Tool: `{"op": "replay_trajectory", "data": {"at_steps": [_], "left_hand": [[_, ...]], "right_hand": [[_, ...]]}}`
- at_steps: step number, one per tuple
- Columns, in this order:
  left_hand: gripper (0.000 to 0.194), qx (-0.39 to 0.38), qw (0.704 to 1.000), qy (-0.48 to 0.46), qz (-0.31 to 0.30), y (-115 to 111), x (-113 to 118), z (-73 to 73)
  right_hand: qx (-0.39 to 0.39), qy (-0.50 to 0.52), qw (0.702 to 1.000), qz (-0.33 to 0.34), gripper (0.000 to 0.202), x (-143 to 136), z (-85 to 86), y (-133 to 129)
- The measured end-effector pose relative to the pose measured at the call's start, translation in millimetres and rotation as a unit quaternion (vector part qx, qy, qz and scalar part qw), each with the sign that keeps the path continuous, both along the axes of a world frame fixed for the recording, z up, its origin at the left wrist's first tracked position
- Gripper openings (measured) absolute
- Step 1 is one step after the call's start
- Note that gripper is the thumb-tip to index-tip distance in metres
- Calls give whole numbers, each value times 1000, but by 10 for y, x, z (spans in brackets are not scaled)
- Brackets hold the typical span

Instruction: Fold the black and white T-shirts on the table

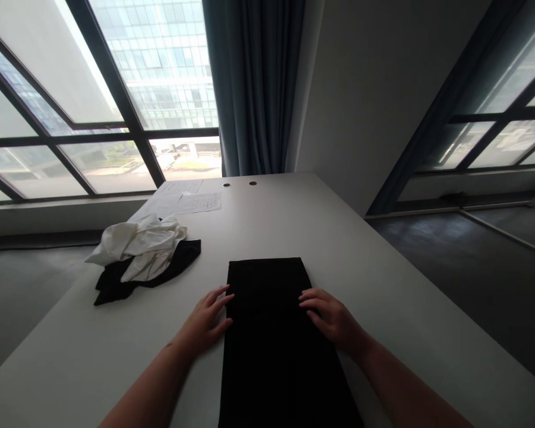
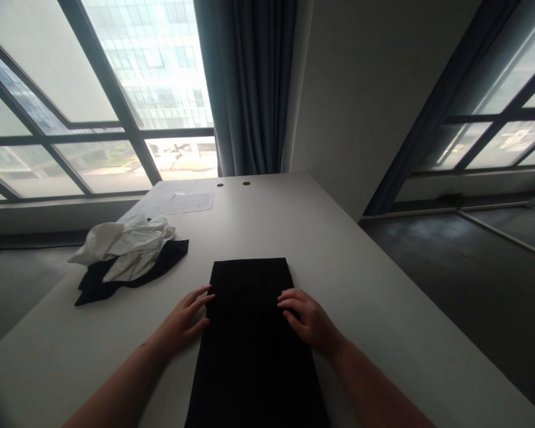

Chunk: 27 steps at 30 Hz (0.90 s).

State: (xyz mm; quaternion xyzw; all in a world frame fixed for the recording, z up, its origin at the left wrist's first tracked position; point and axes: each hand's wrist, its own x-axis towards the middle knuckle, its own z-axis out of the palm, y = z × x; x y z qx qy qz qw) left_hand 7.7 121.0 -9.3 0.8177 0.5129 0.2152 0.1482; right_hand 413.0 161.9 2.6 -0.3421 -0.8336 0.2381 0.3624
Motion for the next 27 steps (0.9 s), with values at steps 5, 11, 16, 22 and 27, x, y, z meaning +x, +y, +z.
{"op": "replay_trajectory", "data": {"at_steps": [5, 11, 16, 22, 27], "left_hand": [[57, 35, 995, 46, -79, -698, 100, 30], [81, 19, 983, 75, -166, -1062, 164, 128], [73, 86, 981, 85, -154, -1216, 166, 128], [62, 141, 983, 58, -105, -1365, 241, 43], [69, 86, 990, 64, -96, -1355, 290, 52]], "right_hand": [[5, -61, 996, 58, 17, 117, 64, -726], [-156, -189, 965, 95, 73, 327, 62, -1138], [-171, -205, 960, 83, 75, 461, 2, -1231], [-83, -137, 987, 12, 63, 504, -168, -1337], [-67, -135, 988, 17, 64, 491, -209, -1323]]}}
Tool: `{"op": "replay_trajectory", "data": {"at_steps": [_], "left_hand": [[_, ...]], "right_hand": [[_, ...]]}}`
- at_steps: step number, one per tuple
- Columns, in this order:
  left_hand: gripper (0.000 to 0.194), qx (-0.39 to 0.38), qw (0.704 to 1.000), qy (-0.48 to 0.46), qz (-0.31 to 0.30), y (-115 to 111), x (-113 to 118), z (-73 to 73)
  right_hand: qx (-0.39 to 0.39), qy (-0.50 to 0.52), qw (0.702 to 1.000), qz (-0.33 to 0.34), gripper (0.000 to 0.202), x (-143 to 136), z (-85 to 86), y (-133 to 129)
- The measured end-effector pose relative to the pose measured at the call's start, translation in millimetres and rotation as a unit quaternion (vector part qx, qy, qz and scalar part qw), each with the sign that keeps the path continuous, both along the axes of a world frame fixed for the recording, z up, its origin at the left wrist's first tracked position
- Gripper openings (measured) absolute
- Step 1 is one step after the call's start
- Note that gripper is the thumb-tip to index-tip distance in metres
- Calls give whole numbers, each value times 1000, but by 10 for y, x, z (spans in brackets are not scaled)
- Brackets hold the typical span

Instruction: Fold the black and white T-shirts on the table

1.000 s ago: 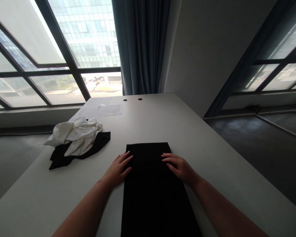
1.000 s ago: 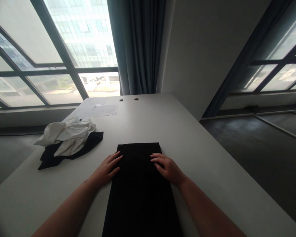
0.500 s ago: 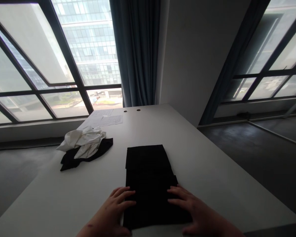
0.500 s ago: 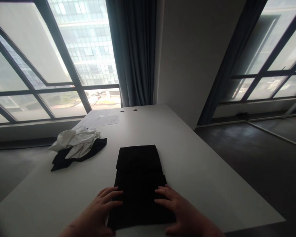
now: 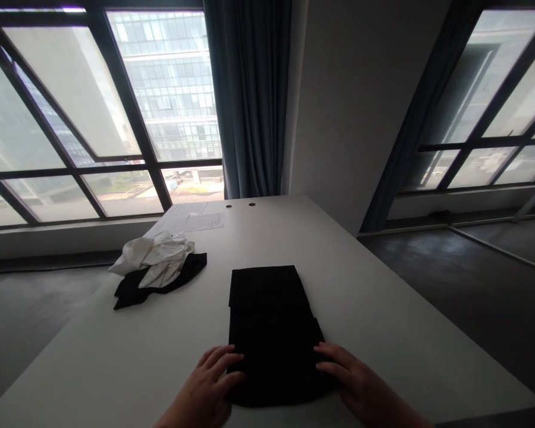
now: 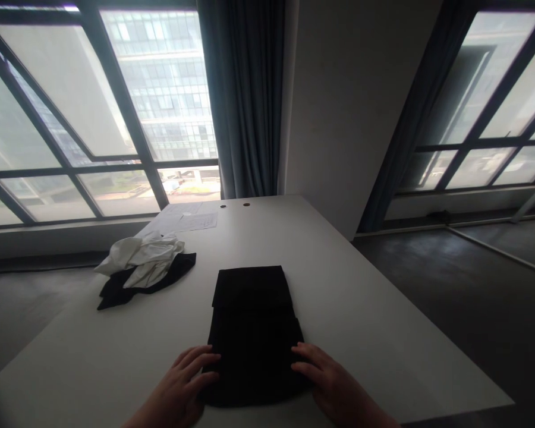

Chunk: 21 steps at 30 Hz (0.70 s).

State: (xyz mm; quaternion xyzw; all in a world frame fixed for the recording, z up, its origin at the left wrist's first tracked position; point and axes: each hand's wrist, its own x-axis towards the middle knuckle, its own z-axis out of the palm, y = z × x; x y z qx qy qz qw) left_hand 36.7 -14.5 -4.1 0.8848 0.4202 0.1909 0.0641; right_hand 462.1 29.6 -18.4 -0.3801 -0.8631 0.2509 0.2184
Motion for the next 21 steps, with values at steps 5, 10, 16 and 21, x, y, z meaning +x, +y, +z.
{"op": "replay_trajectory", "data": {"at_steps": [5, 10, 16, 21], "left_hand": [[70, -47, 998, -4, 43, 115, 61, -53], [81, -95, 993, -10, 64, 200, 72, -67], [63, -43, 996, -59, 54, 216, 59, -61], [45, -35, 989, -139, 36, 247, 84, -25]], "right_hand": [[-14, 9, 999, -52, 65, -87, 27, 101], [-8, 40, 997, -64, 25, -158, 109, 195], [6, 54, 998, -33, 21, -110, 98, 193], [-13, 137, 987, -79, 24, -148, 139, 173]]}}
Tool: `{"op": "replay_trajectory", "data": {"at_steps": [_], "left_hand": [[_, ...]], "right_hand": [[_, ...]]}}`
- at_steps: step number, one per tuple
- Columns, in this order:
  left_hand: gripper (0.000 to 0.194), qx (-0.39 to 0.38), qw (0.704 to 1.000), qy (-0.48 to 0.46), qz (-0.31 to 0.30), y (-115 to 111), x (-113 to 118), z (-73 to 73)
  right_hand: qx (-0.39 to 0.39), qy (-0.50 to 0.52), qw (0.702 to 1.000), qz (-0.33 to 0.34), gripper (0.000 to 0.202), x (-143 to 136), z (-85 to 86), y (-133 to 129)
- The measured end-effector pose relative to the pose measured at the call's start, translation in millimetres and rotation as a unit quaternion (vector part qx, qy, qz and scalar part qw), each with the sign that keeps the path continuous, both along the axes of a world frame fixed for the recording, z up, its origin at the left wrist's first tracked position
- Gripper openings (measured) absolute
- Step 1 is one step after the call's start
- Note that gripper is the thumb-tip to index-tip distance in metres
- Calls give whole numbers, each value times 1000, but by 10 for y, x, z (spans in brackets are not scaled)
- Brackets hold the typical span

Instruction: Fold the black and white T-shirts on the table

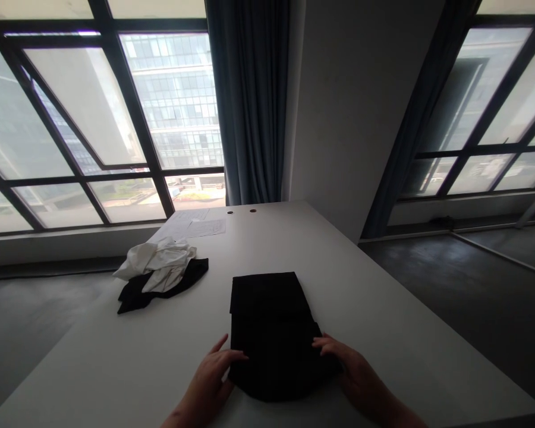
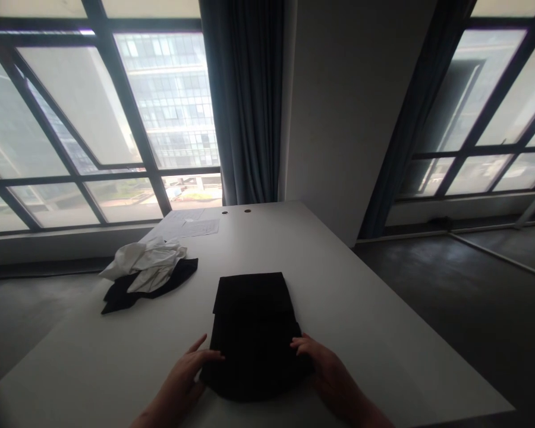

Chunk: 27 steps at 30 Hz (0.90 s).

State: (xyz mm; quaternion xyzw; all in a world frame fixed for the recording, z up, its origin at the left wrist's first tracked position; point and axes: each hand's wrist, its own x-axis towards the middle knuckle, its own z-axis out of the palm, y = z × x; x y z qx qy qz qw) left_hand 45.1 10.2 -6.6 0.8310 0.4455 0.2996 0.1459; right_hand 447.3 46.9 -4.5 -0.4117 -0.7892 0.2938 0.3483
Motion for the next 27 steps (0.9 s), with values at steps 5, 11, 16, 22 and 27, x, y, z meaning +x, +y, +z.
{"op": "replay_trajectory", "data": {"at_steps": [5, 11, 16, 22, 27], "left_hand": [[27, -35, 982, -136, 126, -44, 122, 150], [54, -56, 947, -201, 242, 280, 221, 390], [53, -96, 936, -100, 322, 1081, 197, 466], [39, -174, 909, 75, 370, 1669, 175, 219], [39, -85, 947, 13, 309, 1718, 57, 41]], "right_hand": [[-1, 83, 994, -71, 38, -84, 105, -25], [13, 93, 984, -149, 45, -379, 330, 226], [41, 46, 968, -243, 41, -663, 298, 944], [5, -195, 934, -298, 32, -713, -137, 1439], [61, -182, 937, -293, 45, -645, -307, 1439]]}}
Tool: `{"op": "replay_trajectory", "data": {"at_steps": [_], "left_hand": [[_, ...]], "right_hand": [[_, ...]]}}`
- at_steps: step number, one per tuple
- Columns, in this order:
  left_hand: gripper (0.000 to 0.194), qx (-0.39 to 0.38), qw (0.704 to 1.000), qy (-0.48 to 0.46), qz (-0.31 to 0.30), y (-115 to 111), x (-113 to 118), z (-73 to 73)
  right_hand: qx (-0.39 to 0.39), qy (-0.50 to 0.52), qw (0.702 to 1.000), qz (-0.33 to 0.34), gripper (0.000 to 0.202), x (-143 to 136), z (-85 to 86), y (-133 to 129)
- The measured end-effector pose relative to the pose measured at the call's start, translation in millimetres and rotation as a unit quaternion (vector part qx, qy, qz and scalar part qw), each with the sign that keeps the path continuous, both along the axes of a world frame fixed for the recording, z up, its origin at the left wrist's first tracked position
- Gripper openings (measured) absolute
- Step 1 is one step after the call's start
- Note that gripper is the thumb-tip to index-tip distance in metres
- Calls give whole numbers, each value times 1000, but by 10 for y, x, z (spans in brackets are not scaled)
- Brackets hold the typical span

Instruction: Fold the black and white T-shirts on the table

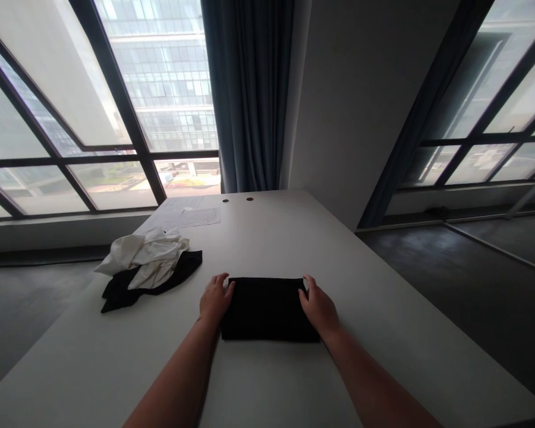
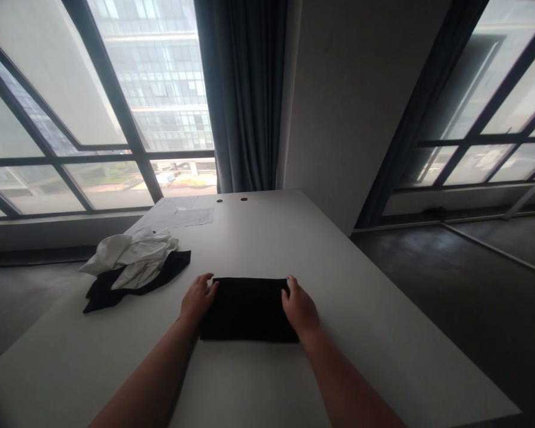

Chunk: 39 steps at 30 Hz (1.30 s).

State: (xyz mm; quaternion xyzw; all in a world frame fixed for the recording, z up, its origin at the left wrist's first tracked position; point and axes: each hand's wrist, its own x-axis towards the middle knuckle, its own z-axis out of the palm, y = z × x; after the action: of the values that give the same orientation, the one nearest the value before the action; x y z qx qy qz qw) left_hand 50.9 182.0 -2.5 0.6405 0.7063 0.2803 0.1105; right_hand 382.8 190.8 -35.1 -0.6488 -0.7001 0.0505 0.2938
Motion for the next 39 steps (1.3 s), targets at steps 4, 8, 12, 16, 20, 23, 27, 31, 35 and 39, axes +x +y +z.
{"op": "replay_trajectory", "data": {"at_steps": [4, 8, 12, 16, 20, 23, 27, 31, 35, 39], "left_hand": [[45, 27, 984, -47, -171, 116, -117, -43], [35, 0, 984, -58, -168, 233, -142, -62], [30, -3, 986, -55, -156, 239, -145, -48], [25, -22, 984, -55, -167, 207, -167, -25], [38, -18, 989, -37, -145, 207, -142, -39], [33, -16, 990, -30, -140, 213, -108, -70], [28, -16, 991, -23, -132, 207, -97, -92], [28, -18, 990, -30, -134, 193, -133, -67], [27, -23, 992, -49, -118, 180, -173, -54], [25, -15, 996, -10, -92, 114, -135, 53]], "right_hand": [[66, 23, 996, 59, 44, 24, -31, 106], [42, 58, 990, 124, 43, 62, -39, 191], [22, 77, 988, 130, 44, 99, -47, 193], [27, 87, 989, 117, 43, 99, -89, 209], [39, 89, 990, 103, 41, 80, -124, 247], [45, 74, 992, 96, 40, 75, -130, 254], [29, 68, 991, 110, 42, 91, -115, 242], [11, 79, 989, 127, 44, 121, -92, 232], [8, 81, 988, 128, 45, 132, -81, 223], [8, 82, 989, 124, 46, 120, -95, 218]]}}
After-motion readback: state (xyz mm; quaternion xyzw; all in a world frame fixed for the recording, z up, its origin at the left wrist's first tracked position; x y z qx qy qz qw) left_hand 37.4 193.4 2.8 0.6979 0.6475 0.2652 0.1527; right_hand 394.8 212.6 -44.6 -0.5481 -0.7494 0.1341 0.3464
